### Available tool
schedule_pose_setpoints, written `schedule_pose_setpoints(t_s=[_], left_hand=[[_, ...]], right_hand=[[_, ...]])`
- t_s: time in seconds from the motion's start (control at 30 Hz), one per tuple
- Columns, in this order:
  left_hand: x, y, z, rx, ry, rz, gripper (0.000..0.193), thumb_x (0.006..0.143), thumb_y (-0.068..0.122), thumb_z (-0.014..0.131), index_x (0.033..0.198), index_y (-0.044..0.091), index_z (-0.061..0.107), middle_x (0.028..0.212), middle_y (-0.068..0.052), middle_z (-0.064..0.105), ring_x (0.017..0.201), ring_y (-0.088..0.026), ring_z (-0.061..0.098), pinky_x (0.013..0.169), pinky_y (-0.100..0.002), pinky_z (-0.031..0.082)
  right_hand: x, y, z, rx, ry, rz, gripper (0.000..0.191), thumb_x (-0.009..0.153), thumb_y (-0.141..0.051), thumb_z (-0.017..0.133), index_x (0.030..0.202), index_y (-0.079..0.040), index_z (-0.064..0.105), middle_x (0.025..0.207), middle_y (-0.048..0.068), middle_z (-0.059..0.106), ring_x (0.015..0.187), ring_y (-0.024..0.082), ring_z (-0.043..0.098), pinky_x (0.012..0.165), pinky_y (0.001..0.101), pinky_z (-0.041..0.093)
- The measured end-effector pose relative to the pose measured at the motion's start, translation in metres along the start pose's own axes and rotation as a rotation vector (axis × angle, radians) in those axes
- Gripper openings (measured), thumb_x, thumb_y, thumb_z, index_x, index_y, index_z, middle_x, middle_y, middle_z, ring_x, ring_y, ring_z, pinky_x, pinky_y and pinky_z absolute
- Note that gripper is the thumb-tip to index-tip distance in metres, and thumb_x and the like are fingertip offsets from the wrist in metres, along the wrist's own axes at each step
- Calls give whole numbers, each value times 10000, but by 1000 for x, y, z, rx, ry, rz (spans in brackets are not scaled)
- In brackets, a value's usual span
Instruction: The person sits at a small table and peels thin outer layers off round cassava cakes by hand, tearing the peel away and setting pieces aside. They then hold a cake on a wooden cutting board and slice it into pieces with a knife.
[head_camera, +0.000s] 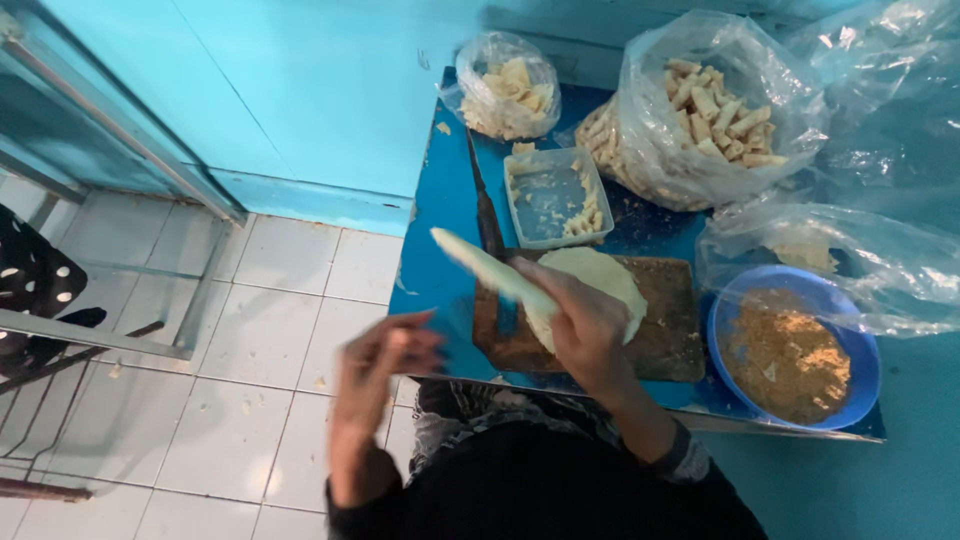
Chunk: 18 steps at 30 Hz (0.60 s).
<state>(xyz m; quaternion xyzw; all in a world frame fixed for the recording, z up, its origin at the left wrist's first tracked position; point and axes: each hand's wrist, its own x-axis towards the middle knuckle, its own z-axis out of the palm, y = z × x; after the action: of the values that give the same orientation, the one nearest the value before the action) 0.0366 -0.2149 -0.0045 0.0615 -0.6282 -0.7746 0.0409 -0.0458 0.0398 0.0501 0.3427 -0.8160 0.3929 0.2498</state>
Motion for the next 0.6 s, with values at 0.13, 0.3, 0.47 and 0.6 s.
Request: schedule_pose_setpoints(t_s=[0.13, 0.3, 0.47, 0.6], left_hand=[[22, -9, 65, -370, -104, -30, 366, 970, 229, 625, 1253, -3, 637, 1063, -55, 757, 890, -149, 750, 733, -289, 611], [30, -16, 99, -338, -18, 28, 268, 962, 118, 715, 1146, -76, 712, 991, -56, 756, 834, -91, 683, 708, -232, 545], [23, -28, 138, 84, 56, 162, 123, 944, 59, 811, 989, -50, 774, 803, -9, 655, 720, -50, 527, 599, -217, 407], [23, -32, 160, -76, -39, 241, 97, 932, 25, 758, 997, -44, 738, 884, -33, 709, 764, -74, 650, 646, -227, 522]], right_hand=[[-11, -10, -14, -181, 76, -334, 314, 891, 38, 697, 1199, -22, 694, 1217, 144, 733, 1127, 309, 740, 940, 420, 608], [-29, 2, -31, -144, -24, -208, 384, 845, -45, 762, 1227, -49, 721, 1285, 125, 715, 1183, 318, 719, 961, 429, 604], [-54, 17, -56, 90, 3, 20, 467, 780, -223, 876, 1191, -64, 725, 1249, 111, 716, 1074, 255, 739, 823, 361, 620], [-71, 26, -56, -35, 103, 50, 338, 885, -136, 837, 1194, -60, 722, 1194, 102, 749, 1036, 251, 772, 805, 328, 632]])
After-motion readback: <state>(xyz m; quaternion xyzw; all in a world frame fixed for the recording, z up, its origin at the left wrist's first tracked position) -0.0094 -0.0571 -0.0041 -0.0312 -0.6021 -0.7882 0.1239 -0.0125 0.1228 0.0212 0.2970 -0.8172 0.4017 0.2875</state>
